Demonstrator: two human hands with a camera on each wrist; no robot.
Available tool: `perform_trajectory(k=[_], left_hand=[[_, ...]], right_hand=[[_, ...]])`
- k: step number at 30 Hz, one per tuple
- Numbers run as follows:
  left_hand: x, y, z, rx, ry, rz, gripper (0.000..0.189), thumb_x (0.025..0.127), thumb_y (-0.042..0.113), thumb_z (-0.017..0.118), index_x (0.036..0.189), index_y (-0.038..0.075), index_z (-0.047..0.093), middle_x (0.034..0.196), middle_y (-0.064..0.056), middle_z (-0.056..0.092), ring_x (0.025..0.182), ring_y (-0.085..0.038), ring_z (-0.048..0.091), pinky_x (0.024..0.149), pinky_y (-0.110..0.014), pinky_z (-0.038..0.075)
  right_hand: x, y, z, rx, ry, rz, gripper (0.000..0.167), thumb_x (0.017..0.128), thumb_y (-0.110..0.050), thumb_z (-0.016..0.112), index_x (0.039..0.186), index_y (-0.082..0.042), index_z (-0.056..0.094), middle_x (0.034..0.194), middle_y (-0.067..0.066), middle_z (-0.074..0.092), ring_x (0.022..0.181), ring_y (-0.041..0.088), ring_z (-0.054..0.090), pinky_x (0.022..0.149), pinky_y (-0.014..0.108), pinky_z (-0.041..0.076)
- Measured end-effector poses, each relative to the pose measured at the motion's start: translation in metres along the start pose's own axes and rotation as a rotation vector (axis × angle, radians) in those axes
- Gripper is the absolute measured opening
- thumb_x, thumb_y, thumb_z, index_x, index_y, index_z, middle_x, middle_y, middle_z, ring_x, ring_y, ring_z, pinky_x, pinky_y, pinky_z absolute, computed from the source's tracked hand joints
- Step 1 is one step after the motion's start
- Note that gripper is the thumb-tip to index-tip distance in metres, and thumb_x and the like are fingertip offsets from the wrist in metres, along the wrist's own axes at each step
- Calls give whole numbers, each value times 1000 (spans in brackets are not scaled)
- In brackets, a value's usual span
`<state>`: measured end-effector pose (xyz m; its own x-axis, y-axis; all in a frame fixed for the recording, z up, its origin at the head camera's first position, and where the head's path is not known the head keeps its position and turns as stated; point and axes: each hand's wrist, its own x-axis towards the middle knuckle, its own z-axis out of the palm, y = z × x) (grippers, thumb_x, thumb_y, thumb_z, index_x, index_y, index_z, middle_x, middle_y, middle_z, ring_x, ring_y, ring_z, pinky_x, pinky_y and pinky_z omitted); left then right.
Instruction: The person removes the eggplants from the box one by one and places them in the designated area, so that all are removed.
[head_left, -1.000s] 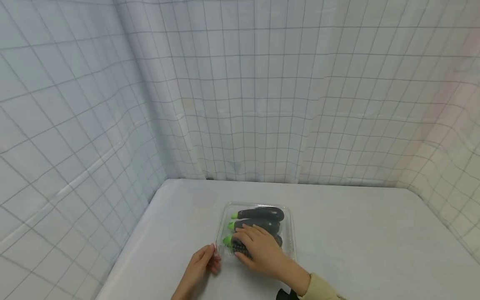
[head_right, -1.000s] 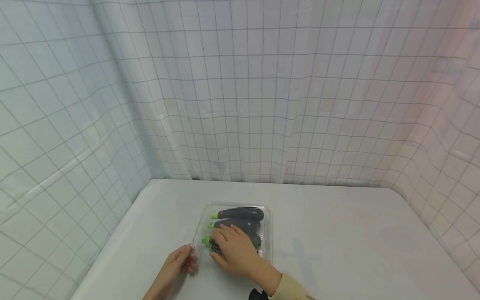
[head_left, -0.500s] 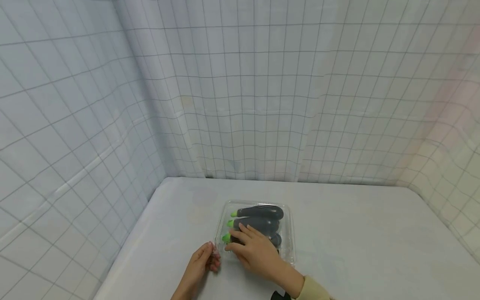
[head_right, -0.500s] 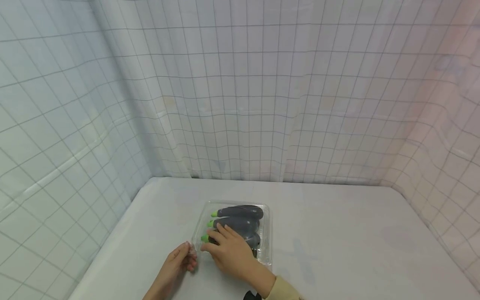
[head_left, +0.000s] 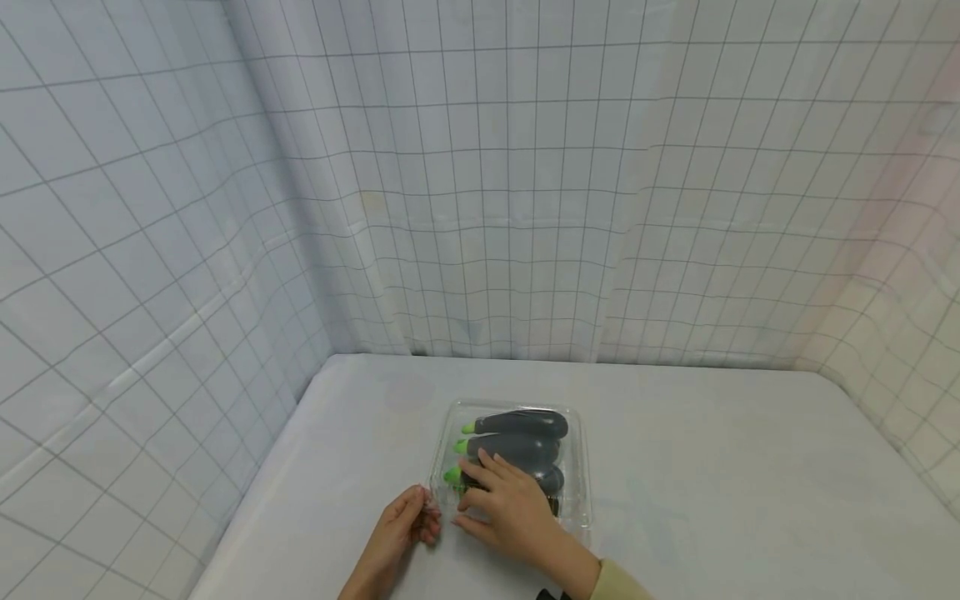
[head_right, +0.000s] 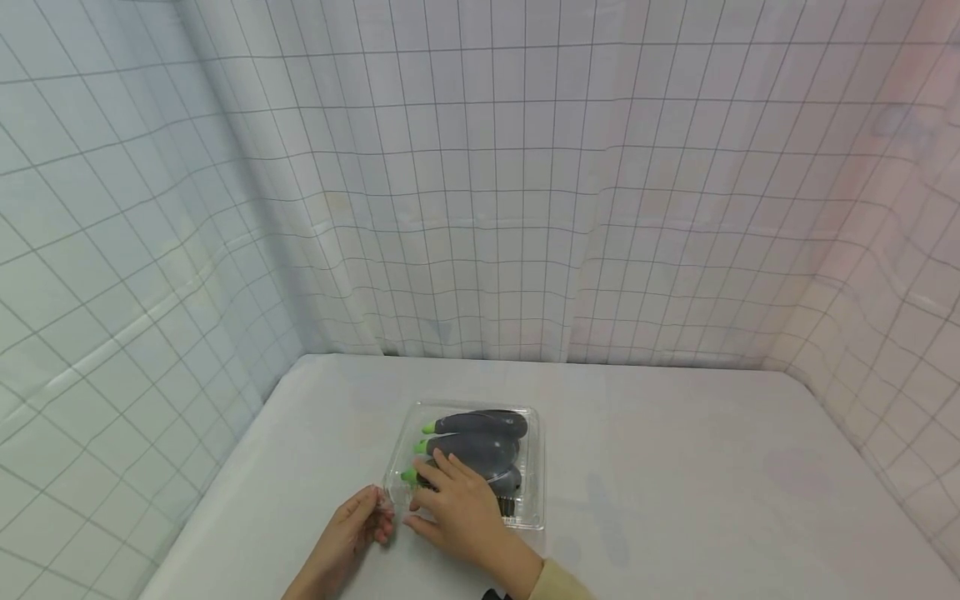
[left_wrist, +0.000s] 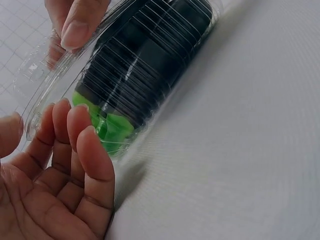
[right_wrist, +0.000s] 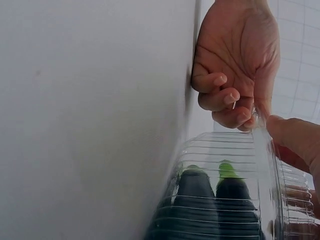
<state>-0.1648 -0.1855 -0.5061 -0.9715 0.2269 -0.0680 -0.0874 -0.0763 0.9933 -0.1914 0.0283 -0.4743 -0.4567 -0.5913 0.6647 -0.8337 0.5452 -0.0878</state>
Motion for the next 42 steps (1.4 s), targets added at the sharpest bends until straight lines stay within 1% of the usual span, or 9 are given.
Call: perform_trajectory(k=[2, 7, 15, 19, 23, 26, 30, 37, 42], left_hand=[[-1, 0, 0, 2, -3, -2, 36, 104, 34, 36, 97, 2, 52, 90, -5, 55, 76, -12, 56, 65, -24, 49], [-2, 1, -2, -10, -20, -6, 36, 104, 34, 36, 99, 1, 51, 92, -6, 55, 78, -13, 55, 67, -25, 49], [-1, 0, -8, -55, -104, -15, 31, 105, 34, 34, 101, 8, 51, 96, -5, 54, 81, -13, 56, 70, -26, 50], [-1, 0, -10, -73, -124, -17, 29, 105, 33, 34, 102, 9, 51, 97, -3, 54, 83, -12, 56, 72, -26, 50], [-1, 1, -11, -88, -125, -27, 27, 105, 32, 35, 102, 10, 52, 97, -3, 55, 83, -12, 56, 72, -26, 50], [-1, 1, -11, -98, -130, -28, 27, 105, 31, 35, 102, 11, 52, 97, -3, 55, 83, -11, 56, 72, -26, 50], [-2, 1, -11, -109, -153, -14, 26, 105, 30, 34, 104, 11, 52, 98, -3, 55, 83, -11, 56, 73, -26, 50], [-2, -1, -12, -132, -199, 22, 26, 106, 28, 32, 105, 10, 51, 100, -3, 54, 84, -11, 56, 74, -25, 50], [-2, -2, -13, -125, -207, 14, 28, 106, 29, 32, 106, 10, 52, 100, -4, 55, 86, -11, 56, 75, -26, 50]], right_hand=[[0, -1, 1, -3, 12, 7, 17, 74, -39, 80, 78, -26, 71, 123, 6, 61, 115, 31, 55, 95, 39, 44], [3, -3, 1, -23, 13, 38, 17, 71, -40, 82, 75, -26, 72, 121, 3, 63, 111, 27, 58, 90, 37, 48], [9, -8, -3, -83, -27, 93, 20, 67, -44, 82, 70, -27, 73, 115, -2, 65, 102, 20, 63, 76, 33, 54], [11, -9, -3, -73, -27, 111, 21, 65, -45, 82, 68, -27, 73, 113, -3, 66, 99, 17, 64, 75, 31, 54], [10, -8, -2, -47, 3, 128, 21, 64, -45, 83, 66, -27, 73, 111, -4, 67, 98, 14, 64, 74, 30, 54], [9, -8, 0, -26, 22, 144, 21, 64, -43, 84, 66, -26, 72, 110, -5, 67, 97, 11, 64, 74, 31, 54], [8, -7, 2, -17, 23, 151, 20, 66, -42, 84, 66, -25, 72, 110, -4, 67, 97, 11, 65, 74, 32, 54], [6, -9, 4, -55, 19, 139, 20, 71, -41, 81, 67, -25, 70, 111, -2, 67, 94, 17, 66, 73, 32, 54], [6, -10, 6, -67, 38, 134, 19, 73, -38, 81, 67, -23, 69, 110, 0, 67, 94, 18, 66, 72, 32, 55]])
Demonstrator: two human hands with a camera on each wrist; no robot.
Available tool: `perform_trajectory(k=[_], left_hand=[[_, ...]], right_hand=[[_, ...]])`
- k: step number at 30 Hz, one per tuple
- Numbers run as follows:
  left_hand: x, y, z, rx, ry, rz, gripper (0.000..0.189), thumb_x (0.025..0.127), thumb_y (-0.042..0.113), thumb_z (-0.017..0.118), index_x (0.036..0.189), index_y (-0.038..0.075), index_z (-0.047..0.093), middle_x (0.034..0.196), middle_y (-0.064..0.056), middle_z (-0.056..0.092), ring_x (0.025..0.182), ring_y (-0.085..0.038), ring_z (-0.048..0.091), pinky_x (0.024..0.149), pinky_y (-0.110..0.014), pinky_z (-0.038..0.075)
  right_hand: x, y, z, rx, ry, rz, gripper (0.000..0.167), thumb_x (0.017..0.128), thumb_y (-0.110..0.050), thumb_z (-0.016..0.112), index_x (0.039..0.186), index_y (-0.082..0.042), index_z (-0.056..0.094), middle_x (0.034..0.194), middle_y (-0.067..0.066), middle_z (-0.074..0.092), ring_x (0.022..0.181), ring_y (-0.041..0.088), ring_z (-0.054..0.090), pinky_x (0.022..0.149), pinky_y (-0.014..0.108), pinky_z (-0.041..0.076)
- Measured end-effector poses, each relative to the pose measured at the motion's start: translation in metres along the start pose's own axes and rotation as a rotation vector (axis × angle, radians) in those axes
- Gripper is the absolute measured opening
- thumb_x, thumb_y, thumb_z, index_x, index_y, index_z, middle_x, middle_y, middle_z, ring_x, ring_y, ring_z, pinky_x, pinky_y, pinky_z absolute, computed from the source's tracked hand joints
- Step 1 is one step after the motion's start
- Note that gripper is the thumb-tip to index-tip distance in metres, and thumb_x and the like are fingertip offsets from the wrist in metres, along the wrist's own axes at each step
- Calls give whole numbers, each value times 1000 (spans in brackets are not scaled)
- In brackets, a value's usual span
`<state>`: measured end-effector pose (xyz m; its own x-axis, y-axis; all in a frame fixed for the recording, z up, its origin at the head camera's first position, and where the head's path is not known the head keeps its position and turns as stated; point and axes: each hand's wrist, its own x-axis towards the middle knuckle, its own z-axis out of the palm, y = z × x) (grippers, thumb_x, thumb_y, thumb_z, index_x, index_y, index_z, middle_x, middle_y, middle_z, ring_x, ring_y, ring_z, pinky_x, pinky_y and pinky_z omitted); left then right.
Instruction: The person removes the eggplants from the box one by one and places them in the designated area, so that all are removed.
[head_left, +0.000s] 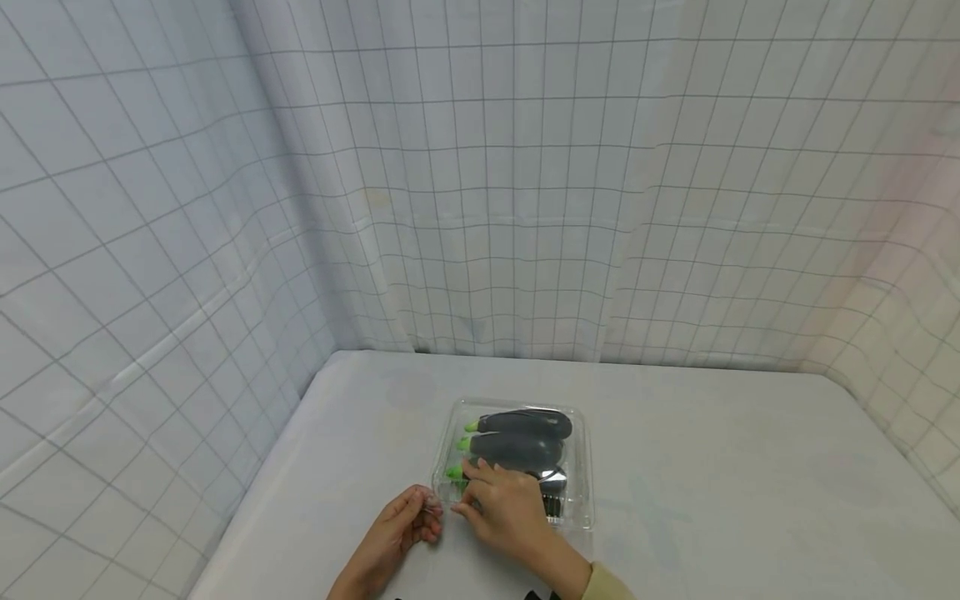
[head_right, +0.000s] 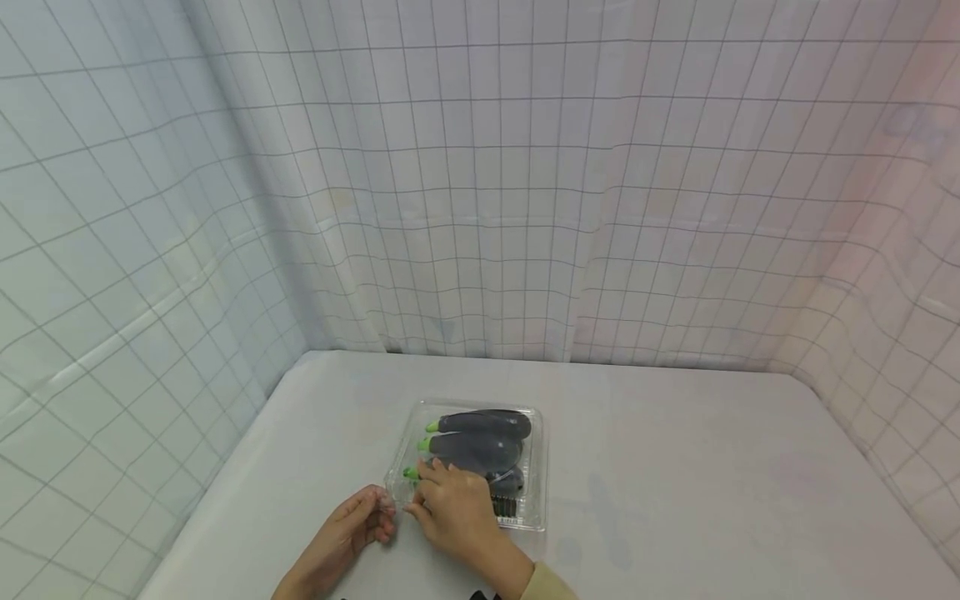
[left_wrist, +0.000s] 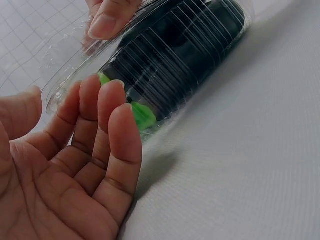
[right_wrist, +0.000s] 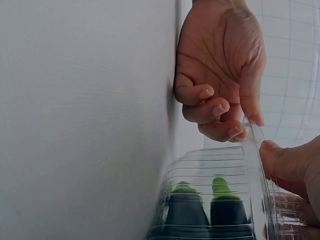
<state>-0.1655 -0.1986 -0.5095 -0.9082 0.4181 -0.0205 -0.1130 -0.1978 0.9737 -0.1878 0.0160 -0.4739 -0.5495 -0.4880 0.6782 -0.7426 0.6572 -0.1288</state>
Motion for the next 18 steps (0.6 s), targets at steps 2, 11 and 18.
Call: perform_trajectory(k=[2, 11, 18], left_hand=[[0, 0, 0, 3, -3, -7, 29, 106, 30, 32, 107, 10, 52, 101, -4, 55, 86, -11, 56, 76, -27, 50], [0, -1, -4, 6, -38, -1, 31, 106, 30, 32, 111, 6, 51, 104, -5, 54, 88, -12, 56, 78, -27, 50], [0, -3, -4, 25, -40, 9, 26, 105, 21, 35, 114, 0, 47, 106, -7, 54, 89, -11, 56, 79, -27, 50]], right_hand=[[0, 0, 1, 8, 9, -1, 19, 73, -36, 81, 68, -23, 69, 110, 0, 68, 93, 18, 66, 72, 32, 55], [-2, 1, 2, -11, 44, -18, 22, 74, -34, 81, 71, -22, 63, 107, 1, 69, 91, 17, 67, 71, 32, 54], [-1, 0, 2, -34, 68, -41, 23, 74, -33, 81, 72, -21, 61, 106, 1, 69, 90, 17, 67, 70, 32, 54]])
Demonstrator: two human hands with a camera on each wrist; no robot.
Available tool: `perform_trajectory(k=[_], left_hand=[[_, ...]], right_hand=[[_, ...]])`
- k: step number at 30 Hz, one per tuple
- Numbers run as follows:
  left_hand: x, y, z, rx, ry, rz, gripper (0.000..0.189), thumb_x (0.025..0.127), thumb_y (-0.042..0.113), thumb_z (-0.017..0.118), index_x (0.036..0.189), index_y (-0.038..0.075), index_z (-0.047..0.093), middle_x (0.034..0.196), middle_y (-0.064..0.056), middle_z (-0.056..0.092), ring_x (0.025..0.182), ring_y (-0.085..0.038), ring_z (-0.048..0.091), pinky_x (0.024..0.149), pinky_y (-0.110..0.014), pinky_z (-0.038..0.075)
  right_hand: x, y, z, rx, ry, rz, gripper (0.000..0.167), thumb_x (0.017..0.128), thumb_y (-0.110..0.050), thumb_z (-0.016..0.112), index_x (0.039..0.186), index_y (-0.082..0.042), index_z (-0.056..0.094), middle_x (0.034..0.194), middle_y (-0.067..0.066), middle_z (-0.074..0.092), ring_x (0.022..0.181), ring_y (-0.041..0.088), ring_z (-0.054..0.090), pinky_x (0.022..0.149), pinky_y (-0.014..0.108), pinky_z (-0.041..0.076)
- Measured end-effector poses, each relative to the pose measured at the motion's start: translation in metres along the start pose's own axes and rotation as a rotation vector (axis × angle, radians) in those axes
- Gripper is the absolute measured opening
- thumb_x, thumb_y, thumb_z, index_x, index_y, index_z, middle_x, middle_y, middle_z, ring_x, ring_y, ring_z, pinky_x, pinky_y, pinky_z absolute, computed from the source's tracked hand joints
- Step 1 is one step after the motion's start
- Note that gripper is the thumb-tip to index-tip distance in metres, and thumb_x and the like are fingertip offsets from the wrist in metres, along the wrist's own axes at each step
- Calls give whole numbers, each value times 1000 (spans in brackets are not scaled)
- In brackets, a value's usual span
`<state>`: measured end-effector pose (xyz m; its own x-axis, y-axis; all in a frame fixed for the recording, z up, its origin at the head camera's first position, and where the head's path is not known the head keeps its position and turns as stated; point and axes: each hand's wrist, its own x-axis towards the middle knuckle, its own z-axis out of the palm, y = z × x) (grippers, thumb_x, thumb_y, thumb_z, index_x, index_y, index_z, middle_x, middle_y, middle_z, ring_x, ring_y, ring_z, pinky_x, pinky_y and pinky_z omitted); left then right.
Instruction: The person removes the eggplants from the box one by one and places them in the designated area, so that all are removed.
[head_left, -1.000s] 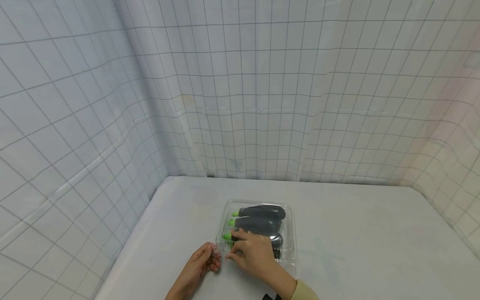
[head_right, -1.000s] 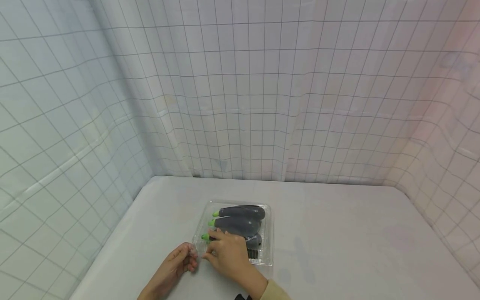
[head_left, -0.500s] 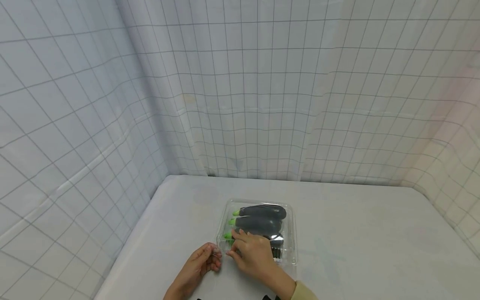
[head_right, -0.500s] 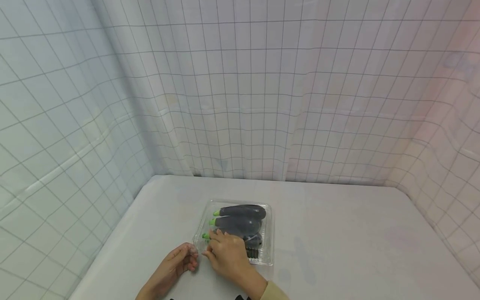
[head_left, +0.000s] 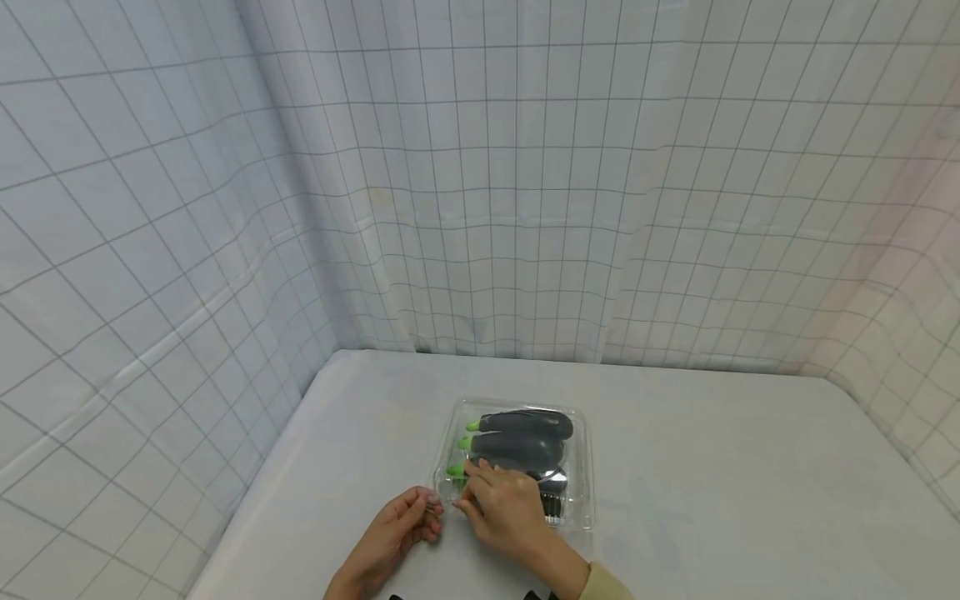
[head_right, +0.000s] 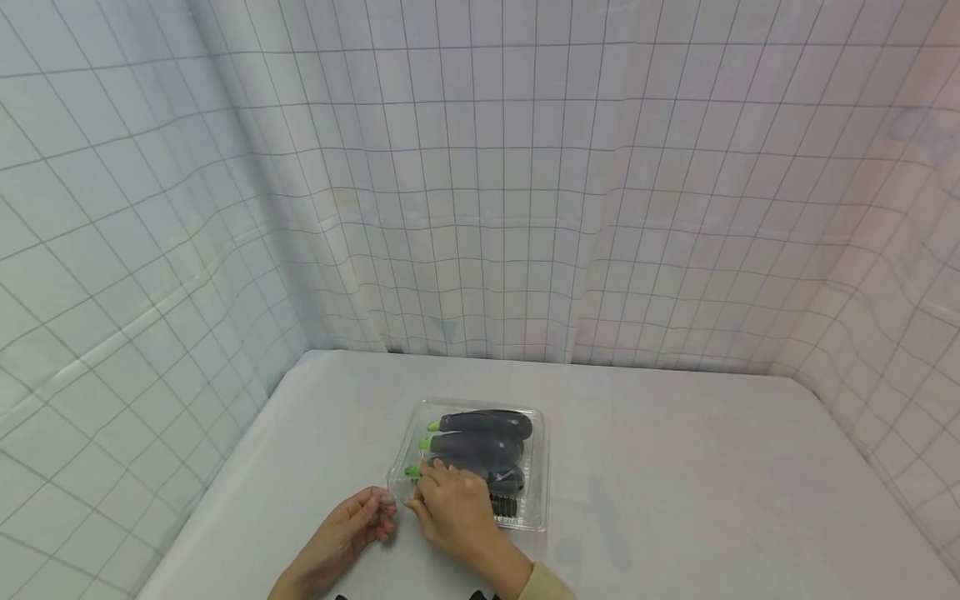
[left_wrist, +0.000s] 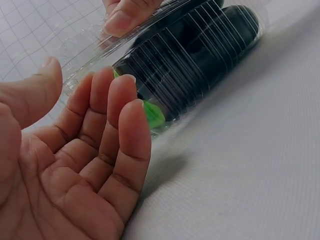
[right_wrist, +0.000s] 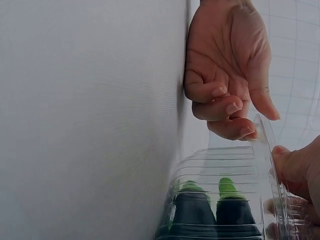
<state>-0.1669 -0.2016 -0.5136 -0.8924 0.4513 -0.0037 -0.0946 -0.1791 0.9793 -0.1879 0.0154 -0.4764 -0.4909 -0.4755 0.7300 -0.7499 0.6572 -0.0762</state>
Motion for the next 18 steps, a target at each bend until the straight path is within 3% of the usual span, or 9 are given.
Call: perform_trajectory(k=[11, 18], left_hand=[[3, 0, 2, 40, 113, -38, 29, 101, 16, 49, 115, -9, 47, 102, -8, 58, 85, -10, 57, 75, -24, 50], [2, -1, 3, 52, 146, -29, 24, 99, 15, 53, 111, -6, 50, 100, -8, 59, 84, -10, 57, 74, -24, 51]], right_hand=[[1, 1, 0, 21, 21, 6, 23, 72, -32, 82, 72, -21, 61, 104, 1, 69, 88, 17, 68, 68, 32, 54], [0, 1, 1, 3, 28, -1, 24, 71, -32, 82, 71, -22, 61, 104, 0, 70, 88, 16, 68, 67, 31, 53]])
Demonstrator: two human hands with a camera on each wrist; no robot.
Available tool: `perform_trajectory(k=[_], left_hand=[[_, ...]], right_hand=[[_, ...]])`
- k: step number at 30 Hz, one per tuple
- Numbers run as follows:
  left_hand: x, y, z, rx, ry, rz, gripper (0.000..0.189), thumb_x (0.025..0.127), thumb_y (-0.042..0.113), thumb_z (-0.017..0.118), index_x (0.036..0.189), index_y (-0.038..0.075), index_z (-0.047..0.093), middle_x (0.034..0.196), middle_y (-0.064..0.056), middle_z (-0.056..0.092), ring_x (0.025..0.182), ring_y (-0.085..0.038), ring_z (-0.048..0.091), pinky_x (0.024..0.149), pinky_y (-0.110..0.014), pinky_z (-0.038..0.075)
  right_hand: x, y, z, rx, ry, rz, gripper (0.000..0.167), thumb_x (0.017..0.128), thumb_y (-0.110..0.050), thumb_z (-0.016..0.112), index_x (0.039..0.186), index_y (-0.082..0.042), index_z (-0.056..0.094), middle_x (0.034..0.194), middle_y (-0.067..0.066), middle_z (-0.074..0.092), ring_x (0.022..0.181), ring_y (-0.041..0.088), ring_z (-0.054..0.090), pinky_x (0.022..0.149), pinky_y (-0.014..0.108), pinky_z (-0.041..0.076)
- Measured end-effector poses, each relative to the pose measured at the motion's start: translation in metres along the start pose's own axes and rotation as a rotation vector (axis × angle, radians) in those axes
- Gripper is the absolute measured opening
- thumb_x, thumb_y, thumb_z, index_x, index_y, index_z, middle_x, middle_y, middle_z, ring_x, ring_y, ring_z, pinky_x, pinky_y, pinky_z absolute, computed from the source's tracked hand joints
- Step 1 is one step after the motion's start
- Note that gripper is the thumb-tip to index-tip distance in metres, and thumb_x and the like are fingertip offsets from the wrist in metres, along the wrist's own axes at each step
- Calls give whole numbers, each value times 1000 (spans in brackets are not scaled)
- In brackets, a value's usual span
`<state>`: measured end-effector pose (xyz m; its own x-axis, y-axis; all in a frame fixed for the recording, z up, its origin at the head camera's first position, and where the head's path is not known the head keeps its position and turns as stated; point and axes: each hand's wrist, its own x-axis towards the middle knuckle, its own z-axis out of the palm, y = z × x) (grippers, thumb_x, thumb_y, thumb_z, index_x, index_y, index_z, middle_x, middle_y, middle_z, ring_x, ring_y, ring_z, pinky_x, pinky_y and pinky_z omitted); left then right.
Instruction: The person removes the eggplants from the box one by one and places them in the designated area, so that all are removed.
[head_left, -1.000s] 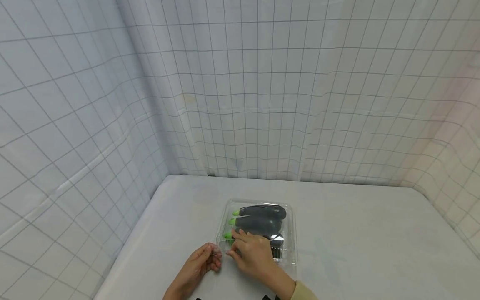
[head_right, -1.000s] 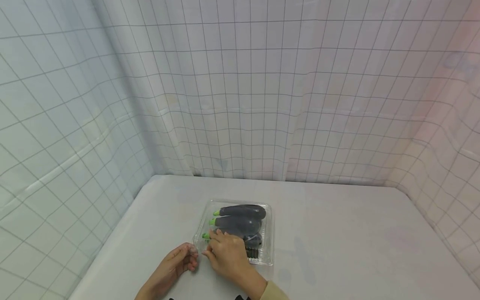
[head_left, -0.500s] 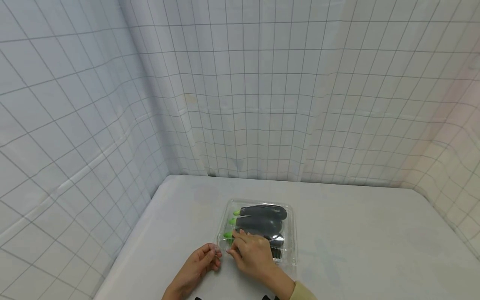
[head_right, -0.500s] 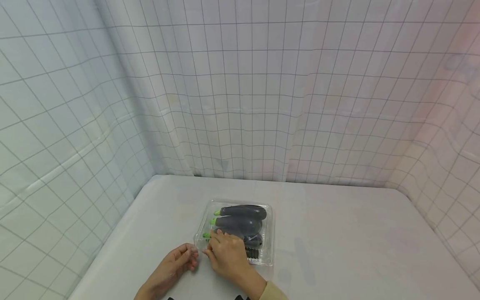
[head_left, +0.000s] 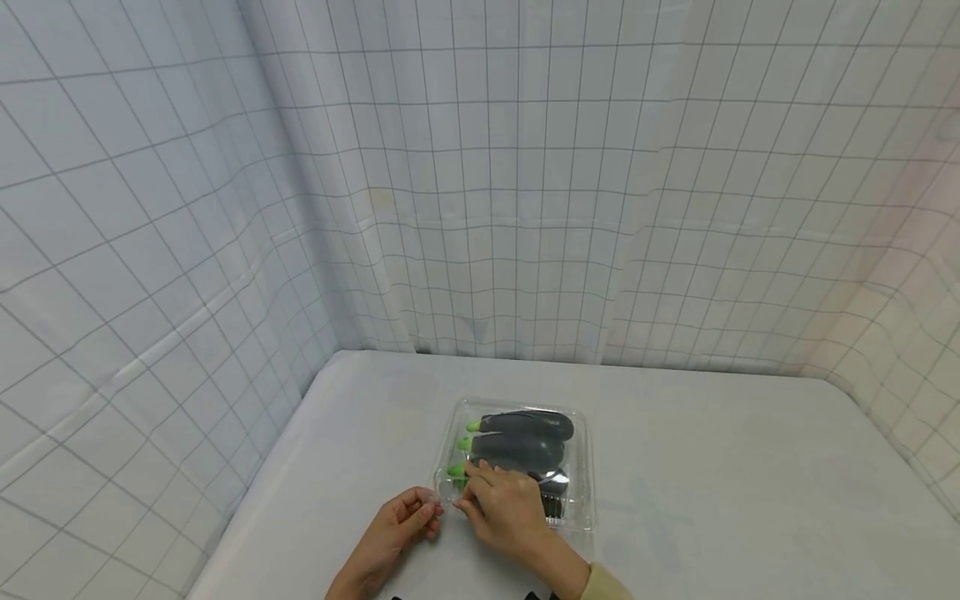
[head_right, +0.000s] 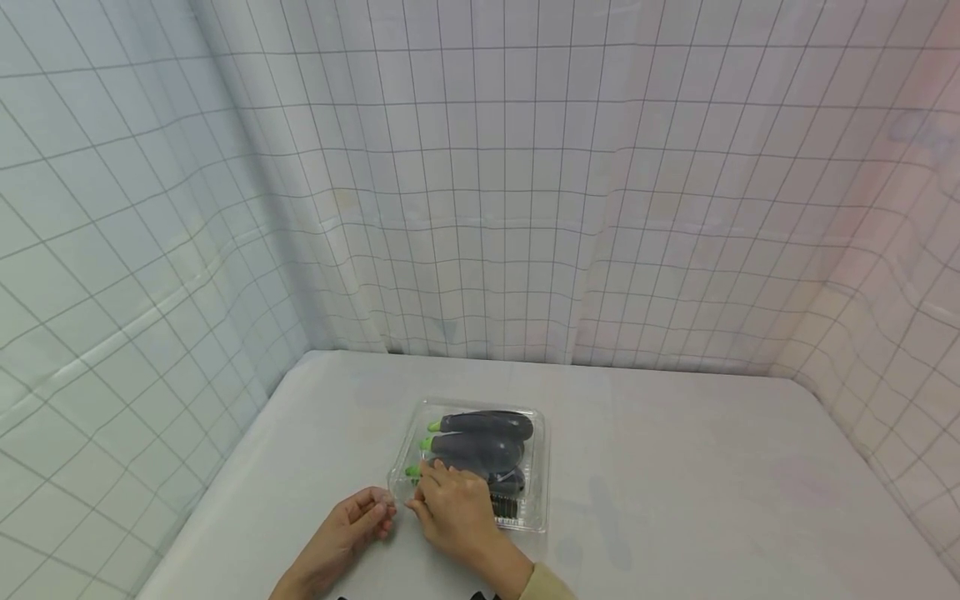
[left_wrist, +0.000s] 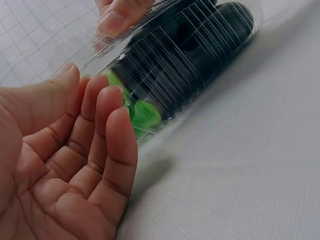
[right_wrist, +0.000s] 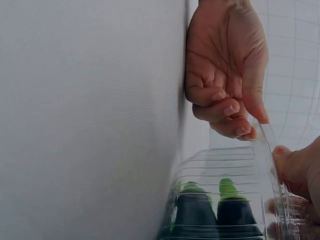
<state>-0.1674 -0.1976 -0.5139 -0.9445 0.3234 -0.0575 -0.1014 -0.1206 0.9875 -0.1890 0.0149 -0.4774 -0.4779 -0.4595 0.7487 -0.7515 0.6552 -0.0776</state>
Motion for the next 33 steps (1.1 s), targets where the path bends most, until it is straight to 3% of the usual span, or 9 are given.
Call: perform_trajectory(k=[6, 15, 22, 33], left_hand=[[-1, 0, 1, -8, 13, 31, 14, 98, 11, 54, 105, 0, 53, 97, -8, 59, 82, -12, 57, 74, -26, 51], [1, 0, 4, -32, 75, 30, 9, 95, 10, 57, 99, 2, 56, 92, -7, 59, 81, -13, 58, 74, -27, 51], [2, -1, 6, -27, 73, 3, 11, 96, 12, 56, 100, 1, 56, 91, -9, 59, 80, -15, 57, 74, -28, 51], [1, -1, 5, -32, 41, 17, 12, 97, 13, 55, 100, 2, 54, 91, -8, 58, 80, -14, 57, 75, -28, 51]], right_hand=[[-2, -1, 2, -4, 16, -8, 23, 71, -31, 82, 72, -21, 62, 104, 1, 70, 87, 16, 68, 66, 31, 53], [-1, -1, 2, 11, 21, -1, 24, 69, -27, 85, 72, -20, 62, 105, 2, 69, 88, 16, 68, 67, 31, 53], [2, 0, 1, 69, 68, 22, 24, 68, -23, 86, 71, -20, 63, 102, 2, 70, 86, 14, 68, 62, 29, 53], [-3, 0, 2, 36, 24, 21, 22, 70, -30, 83, 70, -22, 63, 105, 1, 69, 90, 15, 67, 68, 31, 54]])
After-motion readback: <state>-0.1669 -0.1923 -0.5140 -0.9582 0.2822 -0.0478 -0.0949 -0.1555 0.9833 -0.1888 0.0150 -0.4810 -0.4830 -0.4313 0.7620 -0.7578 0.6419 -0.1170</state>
